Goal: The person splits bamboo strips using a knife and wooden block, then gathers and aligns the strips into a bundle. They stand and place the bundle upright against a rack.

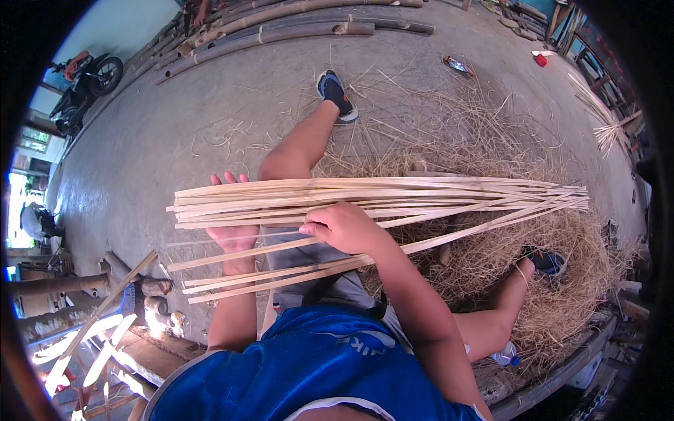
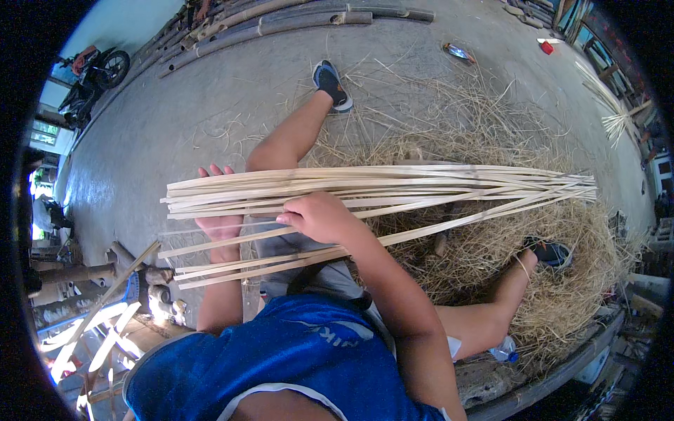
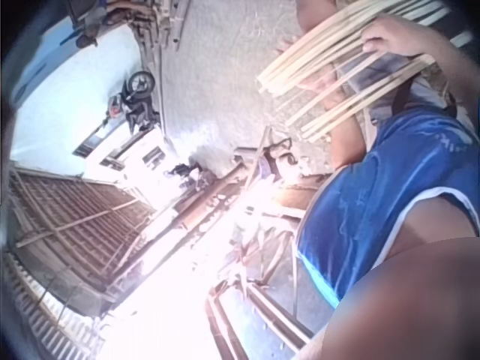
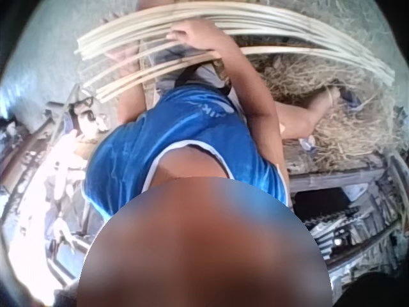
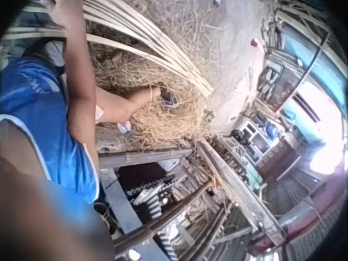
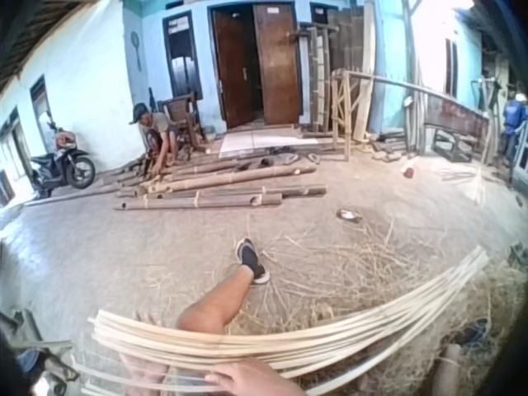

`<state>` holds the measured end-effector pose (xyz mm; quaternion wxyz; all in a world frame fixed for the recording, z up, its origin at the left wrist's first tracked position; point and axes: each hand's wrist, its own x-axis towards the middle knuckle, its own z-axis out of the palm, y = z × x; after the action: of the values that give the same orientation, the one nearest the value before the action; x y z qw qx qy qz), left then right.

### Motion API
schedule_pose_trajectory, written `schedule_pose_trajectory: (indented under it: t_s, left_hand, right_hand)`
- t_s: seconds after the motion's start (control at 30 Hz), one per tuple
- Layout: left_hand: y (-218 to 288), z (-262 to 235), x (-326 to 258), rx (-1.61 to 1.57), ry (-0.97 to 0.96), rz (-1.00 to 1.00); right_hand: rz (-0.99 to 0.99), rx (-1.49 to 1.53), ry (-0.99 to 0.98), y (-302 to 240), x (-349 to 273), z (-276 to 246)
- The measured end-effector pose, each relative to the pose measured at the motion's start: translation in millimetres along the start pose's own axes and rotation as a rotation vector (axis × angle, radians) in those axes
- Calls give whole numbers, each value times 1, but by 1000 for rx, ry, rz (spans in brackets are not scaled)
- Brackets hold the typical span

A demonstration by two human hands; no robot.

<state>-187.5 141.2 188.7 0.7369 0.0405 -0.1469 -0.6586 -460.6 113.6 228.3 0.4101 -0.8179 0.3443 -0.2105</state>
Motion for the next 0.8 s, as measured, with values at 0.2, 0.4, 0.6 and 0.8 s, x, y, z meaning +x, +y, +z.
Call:
schedule_pose_trajectory:
  t_s: [0.2,0.4,0.6,0.8]
  left_hand:
    - [-1,4,-3,-2,75,23]
    - [-3,7,-2,-46,16,-19]
    - [-1,-2,1,-36,128,54]
    - [13,-26,-1,19,-29,-29]
  right_hand:
    - [73,180,-379,-5,10,-25]
    - [117,328,-625,-12,12,-32]
    - [126,465,-772,-9,15,-29]
    - [24,576,-868,0,10,-12]
